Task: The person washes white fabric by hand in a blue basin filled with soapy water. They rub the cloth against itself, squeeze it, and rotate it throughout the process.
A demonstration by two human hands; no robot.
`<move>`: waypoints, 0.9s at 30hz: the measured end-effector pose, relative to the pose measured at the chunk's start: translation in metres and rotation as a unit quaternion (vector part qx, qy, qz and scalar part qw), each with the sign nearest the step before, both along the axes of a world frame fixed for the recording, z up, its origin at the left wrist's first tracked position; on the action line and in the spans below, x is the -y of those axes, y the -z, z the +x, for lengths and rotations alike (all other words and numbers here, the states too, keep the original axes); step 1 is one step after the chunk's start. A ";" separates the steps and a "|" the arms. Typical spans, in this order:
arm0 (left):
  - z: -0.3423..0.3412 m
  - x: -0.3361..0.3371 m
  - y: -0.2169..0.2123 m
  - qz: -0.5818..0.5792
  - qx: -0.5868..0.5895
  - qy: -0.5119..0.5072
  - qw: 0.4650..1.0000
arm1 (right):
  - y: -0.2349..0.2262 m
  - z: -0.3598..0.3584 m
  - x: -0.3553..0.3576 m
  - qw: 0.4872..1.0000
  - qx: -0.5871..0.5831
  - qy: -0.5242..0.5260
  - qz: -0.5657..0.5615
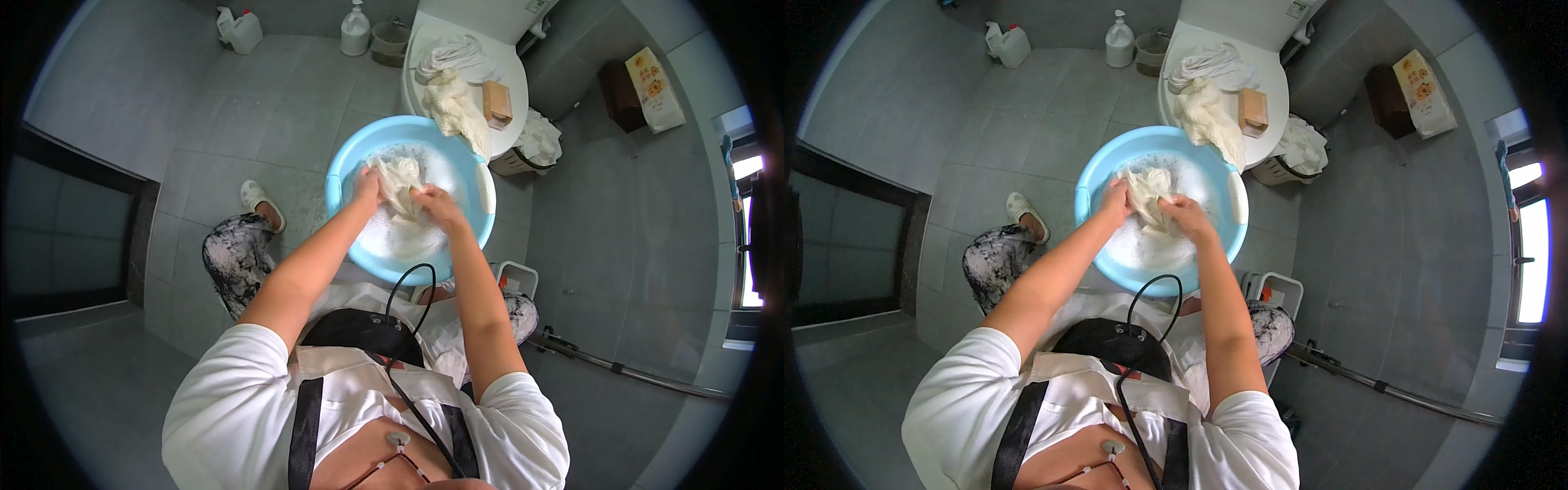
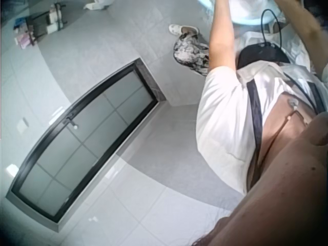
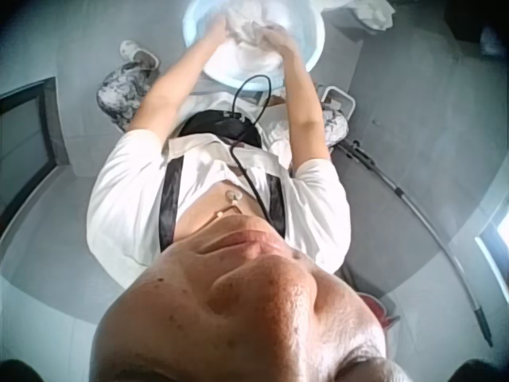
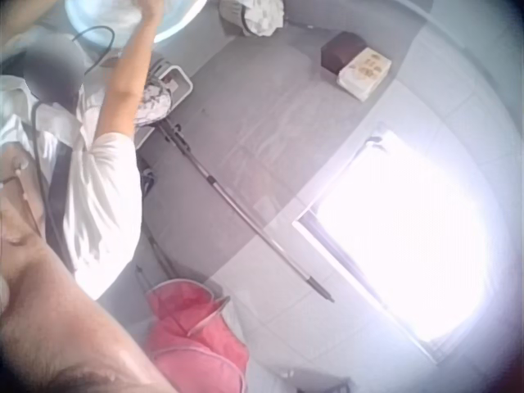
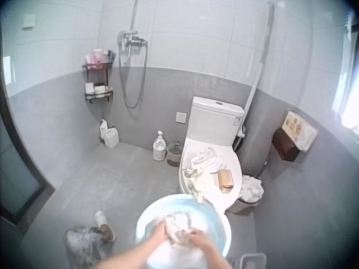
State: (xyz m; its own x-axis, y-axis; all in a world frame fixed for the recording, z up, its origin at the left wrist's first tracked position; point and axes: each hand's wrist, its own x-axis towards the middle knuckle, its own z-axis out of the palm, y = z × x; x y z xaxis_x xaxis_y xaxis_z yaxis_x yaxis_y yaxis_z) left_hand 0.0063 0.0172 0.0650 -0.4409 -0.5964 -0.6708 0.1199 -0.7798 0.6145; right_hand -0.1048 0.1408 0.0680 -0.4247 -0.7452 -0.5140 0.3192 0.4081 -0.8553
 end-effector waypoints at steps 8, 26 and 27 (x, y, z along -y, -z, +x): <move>0.008 0.031 0.014 -0.331 0.158 0.085 0.926 | -0.004 -0.035 -0.020 0.947 -0.205 0.247 0.020; 0.007 0.001 0.020 -0.474 0.350 0.496 0.638 | 0.058 -0.006 0.006 0.796 -0.387 -0.289 0.365; 0.007 0.004 0.015 -0.450 0.332 0.495 0.665 | 0.059 -0.008 -0.003 0.823 -0.429 -0.222 0.297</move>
